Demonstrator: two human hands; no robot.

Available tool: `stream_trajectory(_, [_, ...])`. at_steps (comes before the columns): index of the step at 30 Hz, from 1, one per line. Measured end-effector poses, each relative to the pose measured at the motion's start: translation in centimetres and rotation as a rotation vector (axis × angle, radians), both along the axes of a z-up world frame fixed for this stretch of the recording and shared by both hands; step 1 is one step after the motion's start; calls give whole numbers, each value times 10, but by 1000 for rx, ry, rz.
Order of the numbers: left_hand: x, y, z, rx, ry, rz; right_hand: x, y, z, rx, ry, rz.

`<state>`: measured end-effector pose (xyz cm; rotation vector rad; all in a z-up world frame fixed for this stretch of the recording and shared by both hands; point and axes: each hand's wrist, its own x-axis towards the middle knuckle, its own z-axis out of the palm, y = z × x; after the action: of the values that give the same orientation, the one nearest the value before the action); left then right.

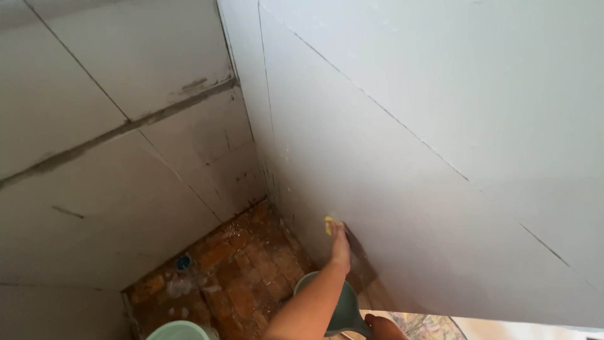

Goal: The person scrubs white tiled walls in a bathroom using a yellow sponge and soapy water from a green bucket. They repeatedly dip the sponge, scrub the wall surface, and rinse the sponge, focusing on the lower sections and corners of the wall.

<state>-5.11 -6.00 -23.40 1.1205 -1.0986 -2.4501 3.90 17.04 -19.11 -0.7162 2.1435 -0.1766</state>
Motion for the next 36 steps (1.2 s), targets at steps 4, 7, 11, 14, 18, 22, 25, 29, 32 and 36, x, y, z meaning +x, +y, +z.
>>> stream_trajectory(4, [-18, -24, 4, 312, 26, 118, -5, -2, -14, 67, -38, -86])
stream_trajectory(7, [-30, -40, 8, 74, 109, 212, -15, -9, -9, 107, -39, -127])
stream_trajectory(11, [-26, -35, 7, 80, 57, 155, -11, -13, -7, 96, -35, -134])
stream_trajectory(14, [-5, -10, 2, 206, -26, 83, -12, -12, 1, 83, -21, -115])
stream_trajectory(18, [20, 56, -4, 381, -198, -94, -2, 0, 28, 77, -11, -83])
stream_trajectory(22, [39, 113, -9, 378, -173, -19, 18, 23, 50, 113, 36, 104])
stream_trajectory(25, [40, 148, 3, 469, -21, 38, 27, 39, 52, 142, 15, 159])
stream_trajectory(29, [58, 201, 59, 212, 151, 33, 33, 73, 30, -2, -36, 266])
stream_trajectory(32, [89, 238, 113, -367, 273, -65, 35, 96, 18, -287, -71, 329])
stream_trajectory(36, [97, 248, 99, -656, 224, -108, 30, 114, 16, -229, -43, 384])
